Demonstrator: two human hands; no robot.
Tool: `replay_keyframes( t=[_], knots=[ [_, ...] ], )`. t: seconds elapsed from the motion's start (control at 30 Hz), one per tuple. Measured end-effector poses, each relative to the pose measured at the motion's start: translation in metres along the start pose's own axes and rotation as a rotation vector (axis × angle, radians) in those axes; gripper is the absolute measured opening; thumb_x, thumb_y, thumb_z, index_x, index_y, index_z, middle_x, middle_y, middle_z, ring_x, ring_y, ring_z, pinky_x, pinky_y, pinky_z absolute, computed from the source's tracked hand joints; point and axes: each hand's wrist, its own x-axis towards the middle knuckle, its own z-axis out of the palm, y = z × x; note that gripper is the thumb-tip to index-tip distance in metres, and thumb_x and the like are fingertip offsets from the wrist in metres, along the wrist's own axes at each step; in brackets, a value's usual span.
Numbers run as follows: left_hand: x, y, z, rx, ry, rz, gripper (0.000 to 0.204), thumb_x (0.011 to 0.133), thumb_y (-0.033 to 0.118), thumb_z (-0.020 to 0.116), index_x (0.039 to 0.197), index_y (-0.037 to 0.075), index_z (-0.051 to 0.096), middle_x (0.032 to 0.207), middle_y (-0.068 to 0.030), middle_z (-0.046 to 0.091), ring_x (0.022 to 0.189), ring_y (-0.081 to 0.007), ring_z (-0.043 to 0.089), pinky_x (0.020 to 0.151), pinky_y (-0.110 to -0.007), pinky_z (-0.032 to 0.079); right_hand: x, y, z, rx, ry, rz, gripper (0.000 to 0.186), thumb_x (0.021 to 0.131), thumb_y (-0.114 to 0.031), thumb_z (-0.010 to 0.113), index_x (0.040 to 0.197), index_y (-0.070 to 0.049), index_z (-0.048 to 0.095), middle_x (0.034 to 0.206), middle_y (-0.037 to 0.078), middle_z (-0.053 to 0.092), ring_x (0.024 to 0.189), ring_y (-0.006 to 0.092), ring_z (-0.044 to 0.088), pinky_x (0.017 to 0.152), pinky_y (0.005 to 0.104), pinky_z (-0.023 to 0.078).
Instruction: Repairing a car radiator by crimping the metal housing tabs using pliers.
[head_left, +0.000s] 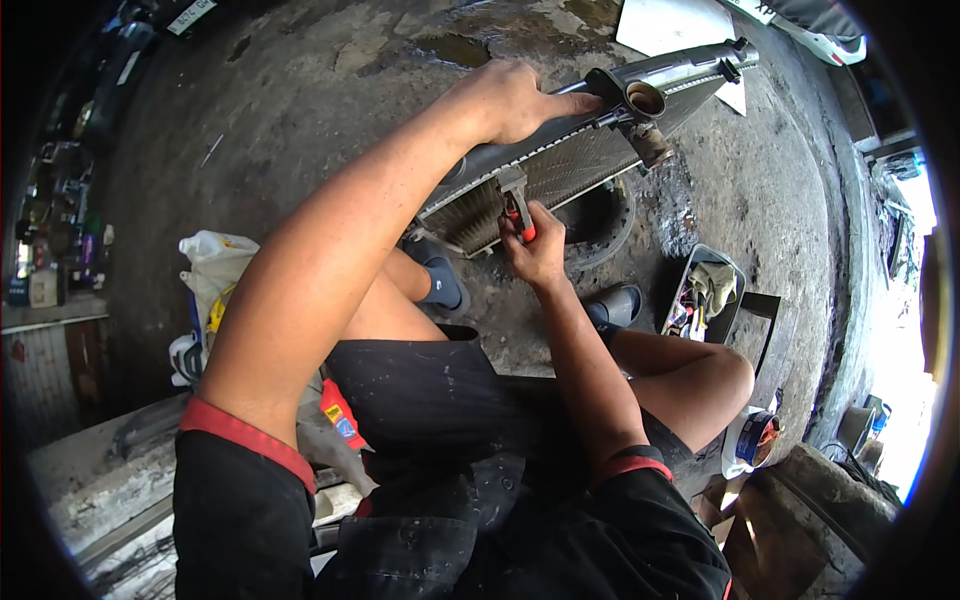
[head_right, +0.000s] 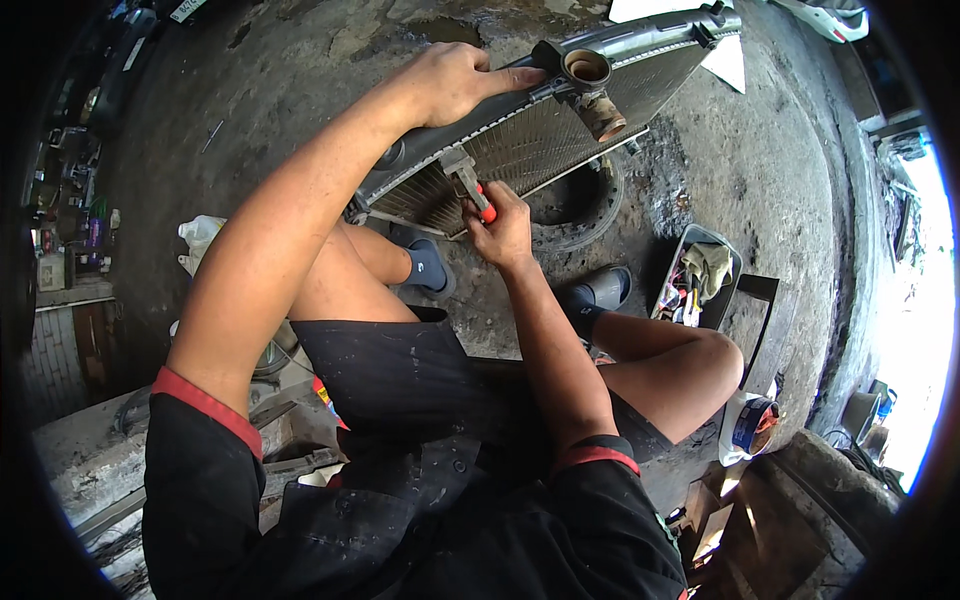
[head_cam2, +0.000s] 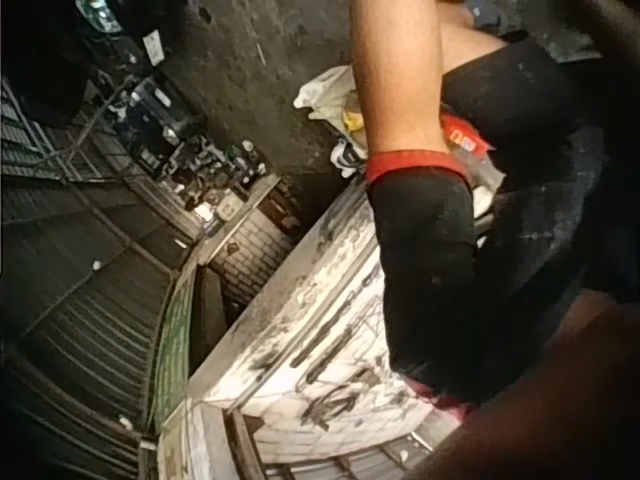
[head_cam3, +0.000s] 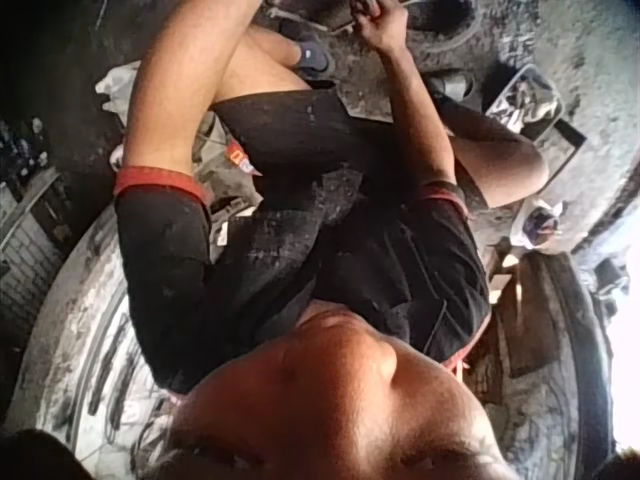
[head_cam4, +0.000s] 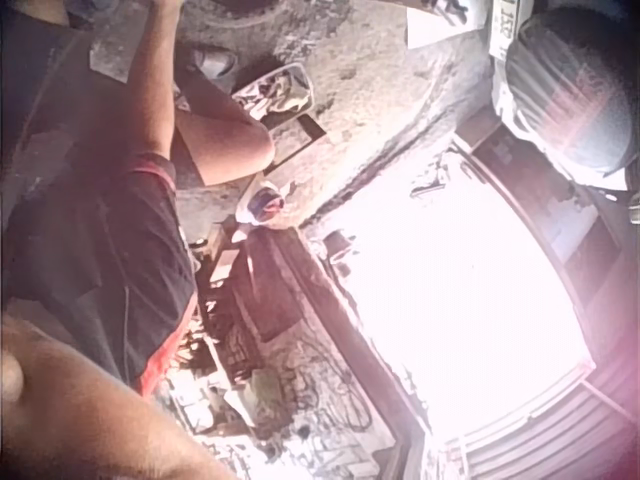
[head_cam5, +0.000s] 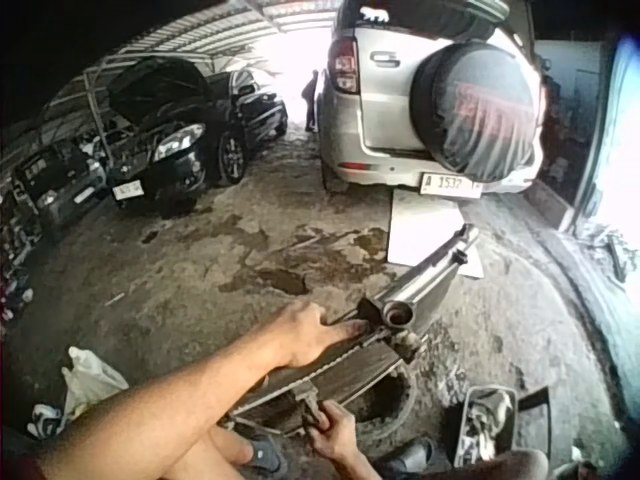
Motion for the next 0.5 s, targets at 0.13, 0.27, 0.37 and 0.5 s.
replay_keyframes(
  t=[0.13, 0.27, 0.37, 0.5],
  knots=[
    [0.0, 0.001, 0.002, -0.014, 0.015, 0.013, 0.087, 0.077, 0.083, 0.056, 0.066, -0.002, 0.067, 0.054, -0.0106, 0.057, 0.055, -0.0194, 0.061, 0.056, -0.037, 0.049, 0.007, 0.004, 0.01, 0.003, 0.053, -0.052, 0.018, 0.076, -0.007, 0.067, 0.081, 0.0, 0.051, 0.077, 0.019, 0.054, 0.071, 0.0429, 0.055, 0.063, 0.0436, 0.046],
    [0.001, 0.005, 0.003, -0.04, -0.05, -0.04, 0.087, 0.076, 0.084, 0.057, 0.065, -0.003, 0.067, 0.054, -0.0105, 0.058, 0.056, -0.0197, 0.062, 0.055, -0.037, 0.049, 0.008, 0.017, 0.012, -0.005, 0.082, -0.084, 0.02, 0.074, -0.007, 0.067, 0.08, -0.001, 0.049, 0.075, 0.018, 0.053, 0.07, 0.0431, 0.055, 0.062, 0.0447, 0.045],
    [0.0, 0.004, 0.001, -0.032, -0.026, -0.05, 0.101, 0.069, 0.088, 0.058, 0.085, -0.01, 0.073, 0.078, -0.0281, 0.069, 0.081, -0.036, 0.072, 0.077, -0.044, 0.056, 0.001, 0.011, -0.001, -0.033, 0.026, -0.036, 0.022, 0.072, -0.008, 0.068, 0.078, -0.002, 0.048, 0.073, 0.019, 0.055, 0.071, 0.0439, 0.057, 0.063, 0.0459, 0.046],
    [-0.001, 0.005, -0.003, -0.037, -0.079, -0.07, 0.1, 0.069, 0.088, 0.057, 0.083, -0.009, 0.073, 0.076, -0.0271, 0.069, 0.079, -0.0353, 0.072, 0.076, -0.043, 0.055, -0.009, -0.007, -0.015, -0.07, -0.087, 0.096, 0.024, 0.069, -0.01, 0.069, 0.076, -0.003, 0.048, 0.071, 0.022, 0.057, 0.074, 0.0453, 0.058, 0.065, 0.0477, 0.047]
  ],
)
